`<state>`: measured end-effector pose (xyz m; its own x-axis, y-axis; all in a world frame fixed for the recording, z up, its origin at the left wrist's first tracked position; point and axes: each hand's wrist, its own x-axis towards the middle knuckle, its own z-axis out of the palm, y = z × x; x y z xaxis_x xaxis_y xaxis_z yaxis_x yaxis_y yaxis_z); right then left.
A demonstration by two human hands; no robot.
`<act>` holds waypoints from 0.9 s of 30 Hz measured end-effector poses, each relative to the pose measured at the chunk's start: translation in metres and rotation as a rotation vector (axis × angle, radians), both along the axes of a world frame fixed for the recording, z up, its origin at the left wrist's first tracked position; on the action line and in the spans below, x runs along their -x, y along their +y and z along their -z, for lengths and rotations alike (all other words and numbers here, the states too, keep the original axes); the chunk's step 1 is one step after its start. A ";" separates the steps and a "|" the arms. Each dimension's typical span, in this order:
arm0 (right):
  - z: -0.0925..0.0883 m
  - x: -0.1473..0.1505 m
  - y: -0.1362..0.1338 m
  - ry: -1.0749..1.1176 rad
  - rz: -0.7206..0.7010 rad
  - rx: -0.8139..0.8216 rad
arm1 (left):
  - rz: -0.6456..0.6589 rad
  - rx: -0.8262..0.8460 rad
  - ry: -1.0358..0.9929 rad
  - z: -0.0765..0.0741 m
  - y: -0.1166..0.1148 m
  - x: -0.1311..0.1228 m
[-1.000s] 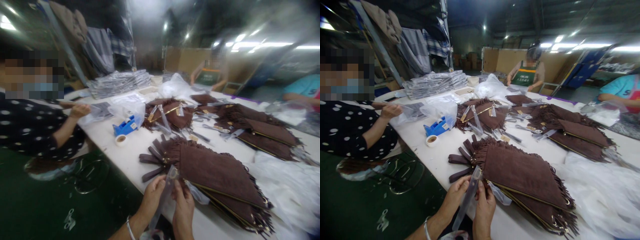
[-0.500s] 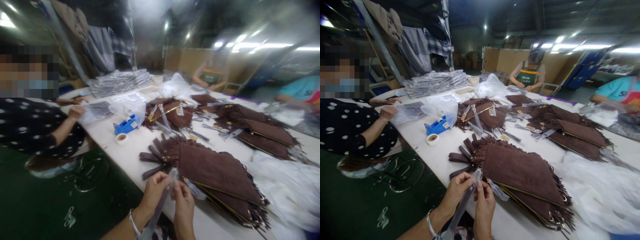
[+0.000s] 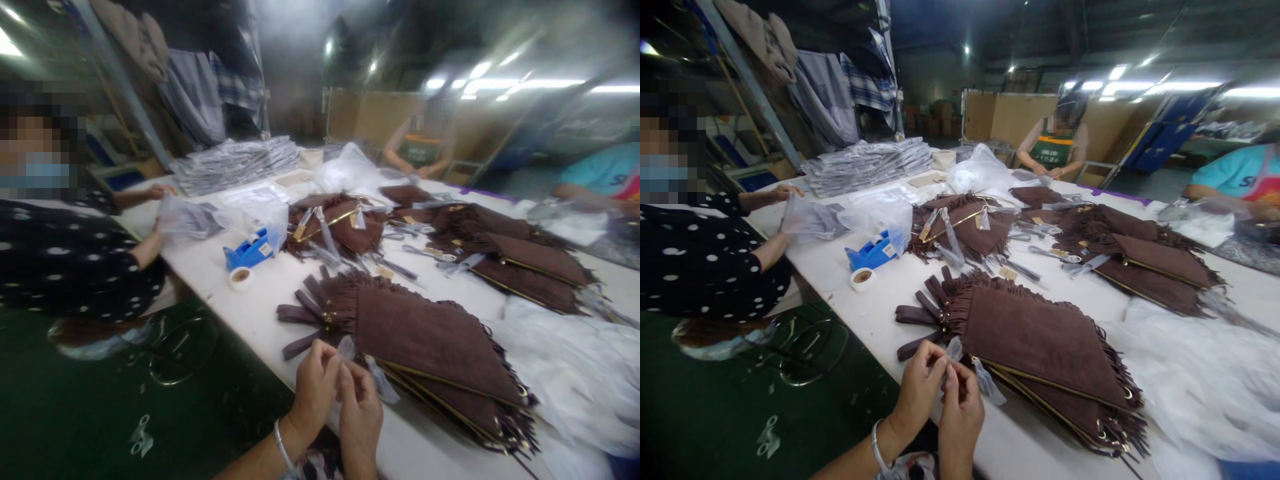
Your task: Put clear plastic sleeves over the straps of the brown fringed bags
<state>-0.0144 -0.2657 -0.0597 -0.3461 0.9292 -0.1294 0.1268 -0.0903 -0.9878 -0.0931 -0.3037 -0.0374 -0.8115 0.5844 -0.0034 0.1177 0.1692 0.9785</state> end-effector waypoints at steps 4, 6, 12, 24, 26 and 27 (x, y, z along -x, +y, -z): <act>0.004 -0.005 0.002 -0.048 -0.025 -0.091 | 0.054 0.018 0.088 -0.003 -0.005 -0.004; 0.005 -0.005 0.004 -0.054 -0.026 -0.116 | 0.085 -0.017 0.050 -0.006 -0.007 -0.001; -0.005 -0.006 0.001 0.005 -0.055 -0.050 | 0.175 -0.182 -0.488 -0.007 -0.006 0.019; -0.003 0.009 0.008 0.319 -0.012 0.324 | 0.159 -0.082 -0.396 -0.002 -0.010 0.019; -0.003 0.012 0.009 0.341 -0.017 0.361 | 0.211 -0.034 -0.328 -0.004 -0.014 0.020; -0.004 0.013 0.008 0.345 -0.006 0.374 | 0.244 -0.015 -0.308 -0.005 -0.016 0.020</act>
